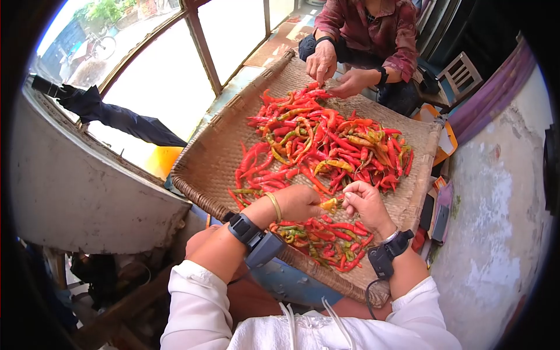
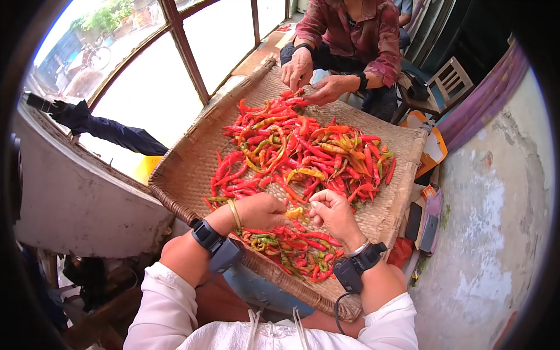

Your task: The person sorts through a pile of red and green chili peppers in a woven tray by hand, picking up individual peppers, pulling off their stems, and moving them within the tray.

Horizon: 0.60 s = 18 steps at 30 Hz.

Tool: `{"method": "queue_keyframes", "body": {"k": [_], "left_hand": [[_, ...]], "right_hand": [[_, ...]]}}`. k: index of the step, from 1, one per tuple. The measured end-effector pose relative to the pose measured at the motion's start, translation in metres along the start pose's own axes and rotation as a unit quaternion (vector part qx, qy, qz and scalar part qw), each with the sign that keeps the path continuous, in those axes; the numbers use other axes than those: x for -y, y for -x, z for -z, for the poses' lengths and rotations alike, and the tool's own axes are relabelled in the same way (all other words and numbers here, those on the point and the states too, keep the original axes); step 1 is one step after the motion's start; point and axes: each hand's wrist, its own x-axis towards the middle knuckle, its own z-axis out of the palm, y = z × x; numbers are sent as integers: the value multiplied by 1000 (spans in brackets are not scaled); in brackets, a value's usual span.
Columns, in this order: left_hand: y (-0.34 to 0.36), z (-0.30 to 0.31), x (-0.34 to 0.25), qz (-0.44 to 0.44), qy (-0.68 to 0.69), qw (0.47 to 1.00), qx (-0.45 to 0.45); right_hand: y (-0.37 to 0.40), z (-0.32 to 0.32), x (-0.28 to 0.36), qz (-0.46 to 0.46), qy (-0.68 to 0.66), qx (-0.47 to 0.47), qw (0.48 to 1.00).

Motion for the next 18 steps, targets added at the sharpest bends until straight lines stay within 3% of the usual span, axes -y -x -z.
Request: {"method": "queue_keyframes", "body": {"k": [2,4,5,6,7,9,10,11,12,14,18], "left_hand": [[1,22,4,86,66,994,31],[-4,40,6,162,223,952,-129],[-12,45,7,95,343,898,-258],[-19,49,8,24,449,809,-378],[-23,49,13,23,449,809,-378],[-29,48,22,20,148,854,-499],[-28,46,21,20,149,853,-500],[-27,42,19,76,28,928,-362],[-25,37,17,129,-93,965,-209],[-29,18,20,157,-163,974,-20],[-26,-17,18,174,-214,957,90]], "right_hand": [[-1,2,0,3,-20,-51,999],[-1,3,0,0,-19,-55,998],[-1,4,1,-4,-15,-56,998],[-1,4,1,-7,-10,-56,998],[-1,3,-1,-8,-9,-56,998],[-1,2,-5,-18,7,-29,999],[0,1,-5,-18,9,-29,999],[0,0,-5,-27,23,-13,999],[0,0,-5,-37,37,3,999],[1,-2,-4,-42,54,15,998],[2,-6,-7,-32,104,54,993]]}}
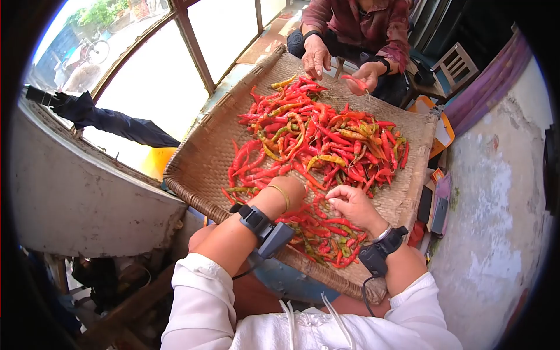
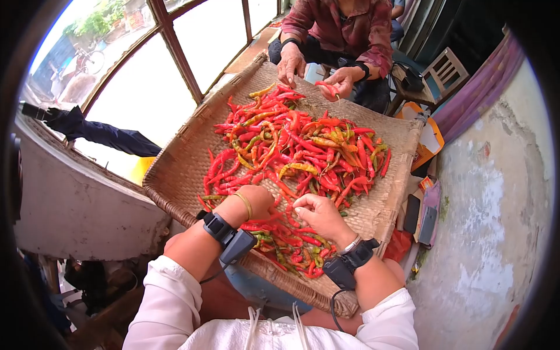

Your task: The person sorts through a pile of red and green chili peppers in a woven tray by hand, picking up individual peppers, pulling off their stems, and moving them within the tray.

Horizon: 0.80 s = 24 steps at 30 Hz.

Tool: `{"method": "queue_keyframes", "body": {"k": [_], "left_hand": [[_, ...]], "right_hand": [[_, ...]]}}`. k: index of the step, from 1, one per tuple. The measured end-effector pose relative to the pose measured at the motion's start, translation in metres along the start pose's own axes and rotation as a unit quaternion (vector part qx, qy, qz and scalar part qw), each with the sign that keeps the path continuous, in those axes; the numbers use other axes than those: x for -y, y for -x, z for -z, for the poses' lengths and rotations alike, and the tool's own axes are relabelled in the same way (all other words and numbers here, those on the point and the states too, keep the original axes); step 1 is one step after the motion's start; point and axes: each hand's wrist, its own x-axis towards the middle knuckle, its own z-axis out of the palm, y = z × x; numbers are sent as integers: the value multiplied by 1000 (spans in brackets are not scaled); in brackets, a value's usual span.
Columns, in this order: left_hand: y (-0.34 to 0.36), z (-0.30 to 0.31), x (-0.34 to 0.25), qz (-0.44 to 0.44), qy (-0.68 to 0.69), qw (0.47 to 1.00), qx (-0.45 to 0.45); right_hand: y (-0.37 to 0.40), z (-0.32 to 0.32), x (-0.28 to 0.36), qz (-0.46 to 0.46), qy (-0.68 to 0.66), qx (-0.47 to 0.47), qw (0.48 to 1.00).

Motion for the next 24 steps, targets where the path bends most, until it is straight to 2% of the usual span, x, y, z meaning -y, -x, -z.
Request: {"method": "queue_keyframes", "body": {"k": [2,5,7,9,13,15,17,18,20,24], "left_hand": [[-2,-10,-1,-19,-38,995,90],[0,-14,-2,-42,-53,991,118],[0,-20,0,-53,-65,987,136],[2,-25,3,-90,-64,985,131],[5,-15,-4,-82,-49,988,124],[9,-1,-5,-150,56,987,13],[12,6,-7,-155,83,984,4],[12,8,-9,-162,111,981,-7],[11,4,-11,-171,141,975,-10],[10,3,-15,-192,204,960,-10]], "right_hand": [[0,0,-2,-2,4,3,1000],[-1,1,-9,43,133,7,990],[1,1,-5,41,157,2,987],[1,2,-5,39,183,-1,982],[1,1,-9,27,188,25,981],[2,-2,-6,31,200,40,979],[1,-5,-3,124,265,1,956],[2,-8,-3,124,265,3,956],[3,-14,-4,104,158,-82,979],[-2,-6,-12,75,61,-43,994]]}}
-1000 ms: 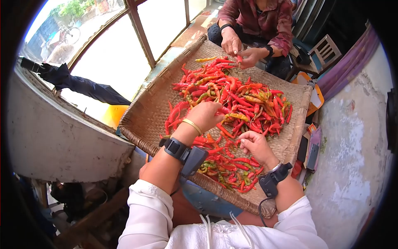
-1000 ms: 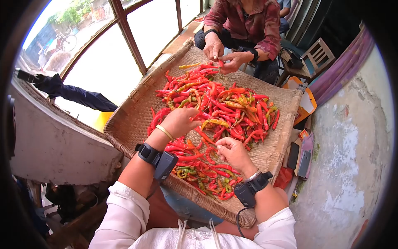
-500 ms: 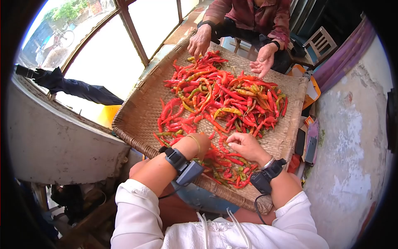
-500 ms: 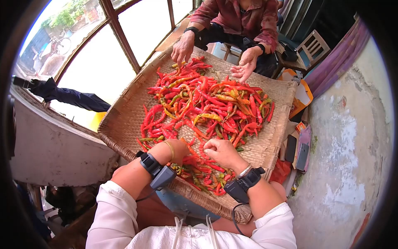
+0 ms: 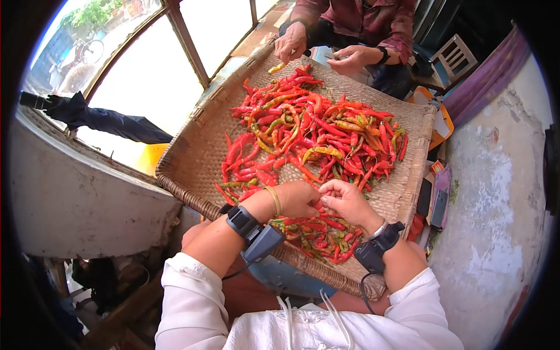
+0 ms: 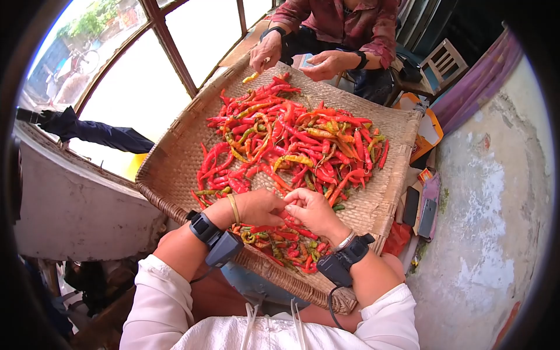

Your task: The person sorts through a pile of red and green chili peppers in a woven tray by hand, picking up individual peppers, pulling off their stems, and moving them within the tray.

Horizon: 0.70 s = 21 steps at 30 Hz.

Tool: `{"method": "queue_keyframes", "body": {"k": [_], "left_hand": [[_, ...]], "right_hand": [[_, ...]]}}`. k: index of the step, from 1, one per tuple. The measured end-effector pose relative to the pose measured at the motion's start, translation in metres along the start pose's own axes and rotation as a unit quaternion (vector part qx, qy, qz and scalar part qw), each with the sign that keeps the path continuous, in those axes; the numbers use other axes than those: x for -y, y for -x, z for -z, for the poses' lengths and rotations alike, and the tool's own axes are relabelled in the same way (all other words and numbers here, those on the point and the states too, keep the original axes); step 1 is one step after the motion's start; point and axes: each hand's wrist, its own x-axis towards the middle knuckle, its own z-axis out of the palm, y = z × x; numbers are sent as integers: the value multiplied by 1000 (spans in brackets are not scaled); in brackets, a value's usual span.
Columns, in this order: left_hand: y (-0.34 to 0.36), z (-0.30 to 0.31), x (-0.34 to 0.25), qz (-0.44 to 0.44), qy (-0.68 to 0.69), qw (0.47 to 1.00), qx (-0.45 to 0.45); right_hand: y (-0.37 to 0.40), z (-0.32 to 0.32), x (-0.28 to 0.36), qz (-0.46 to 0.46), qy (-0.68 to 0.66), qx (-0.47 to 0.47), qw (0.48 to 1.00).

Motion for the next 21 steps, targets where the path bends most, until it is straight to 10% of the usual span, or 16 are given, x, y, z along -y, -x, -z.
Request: {"method": "queue_keyframes", "body": {"k": [6,10,13,16,21], "left_hand": [[8,13,2,29,44,999,16],[15,41,-4,137,152,978,50],[15,61,10,151,256,947,-121],[-2,62,26,47,447,764,-463],[-9,40,38,81,-33,951,-298]], "right_hand": [[-2,20,14,-63,-162,22,984],[-4,28,16,-55,-248,-133,958],[-5,30,15,-68,-218,-121,966],[-3,22,13,-72,-193,-86,975],[-2,19,14,-86,-145,-63,984]]}}
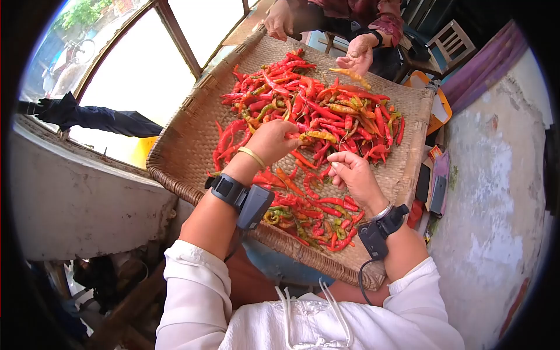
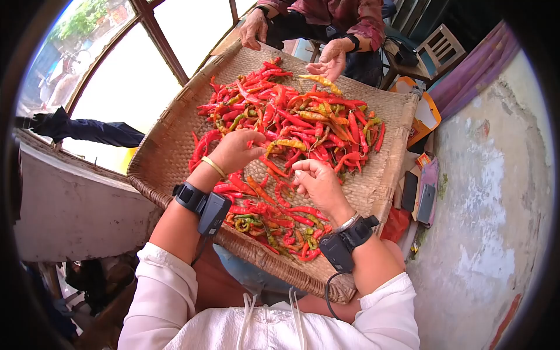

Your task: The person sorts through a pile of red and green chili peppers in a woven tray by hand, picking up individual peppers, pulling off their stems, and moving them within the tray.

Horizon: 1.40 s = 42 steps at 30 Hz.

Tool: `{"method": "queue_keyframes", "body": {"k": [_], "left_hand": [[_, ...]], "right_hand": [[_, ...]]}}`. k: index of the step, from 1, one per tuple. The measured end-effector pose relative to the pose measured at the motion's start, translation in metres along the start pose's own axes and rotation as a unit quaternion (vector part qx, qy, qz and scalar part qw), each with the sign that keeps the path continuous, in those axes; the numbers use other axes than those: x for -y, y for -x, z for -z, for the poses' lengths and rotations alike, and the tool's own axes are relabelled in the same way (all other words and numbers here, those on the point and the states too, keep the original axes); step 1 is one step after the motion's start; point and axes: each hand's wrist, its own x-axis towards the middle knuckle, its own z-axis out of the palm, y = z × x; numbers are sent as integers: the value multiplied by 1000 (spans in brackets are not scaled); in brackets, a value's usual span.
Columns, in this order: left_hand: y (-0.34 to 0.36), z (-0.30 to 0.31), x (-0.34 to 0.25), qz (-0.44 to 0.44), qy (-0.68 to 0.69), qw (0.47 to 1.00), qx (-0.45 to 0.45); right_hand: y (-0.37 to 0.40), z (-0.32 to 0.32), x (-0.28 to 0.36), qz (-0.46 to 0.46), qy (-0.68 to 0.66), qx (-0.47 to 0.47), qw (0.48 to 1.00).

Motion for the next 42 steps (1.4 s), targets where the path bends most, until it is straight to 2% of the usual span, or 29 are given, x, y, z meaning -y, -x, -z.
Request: {"method": "queue_keyframes", "body": {"k": [1,3,5,7,9,11,13,15,18,19,22,24,26,29,34,35,36,37,39,40,42], "left_hand": [[3,-10,2,-32,-26,998,45],[6,-27,3,-52,-43,996,52],[5,-39,-2,-34,-58,996,66],[6,-44,-6,-21,-74,994,74],[1,-44,-11,-9,-69,996,54],[-2,-43,-14,-41,-54,997,36],[-6,-42,-18,-61,-29,998,-1],[-4,-40,-31,-81,13,996,-22],[7,-33,-50,-108,65,991,-48],[11,-33,-56,-118,66,989,-57],[22,-30,-70,-151,97,982,-64],[27,-26,-76,-164,102,978,-72],[31,-21,-80,-192,103,976,-27],[34,-21,-76,-206,88,974,1],[32,-11,-72,-204,90,975,4],[34,-6,-79,-123,109,986,-3],[34,-2,-86,-42,128,991,-10],[34,-5,-83,-43,128,991,-8],[33,-14,-76,-62,169,984,1],[33,-13,-73,-46,152,986,52],[33,-9,-72,-43,162,983,77]], "right_hand": [[-1,0,-1,-1,-2,-2,1000],[-4,1,-5,32,92,-9,995],[-5,1,-9,29,112,-19,993],[-10,2,-17,67,153,-49,985],[-14,4,-26,81,148,-41,985],[-13,4,-25,82,123,-41,988],[-3,-1,-1,16,92,-26,995],[-4,2,-5,7,84,-24,996],[-6,3,-9,-22,-69,20,997],[-5,4,-9,-19,-71,24,997],[-3,8,-9,-31,-251,62,966],[-1,7,-8,-54,-277,56,958],[2,4,-1,-85,-319,40,943],[-2,13,-7,-59,-342,41,937],[-4,15,-2,-13,-332,5,943],[-3,13,-1,-13,-332,4,943],[-2,10,1,-5,-261,22,965],[0,6,3,3,-188,39,981],[9,-5,10,21,-161,69,984],[12,-8,12,22,-122,92,988],[14,-8,12,31,-65,138,988]]}}
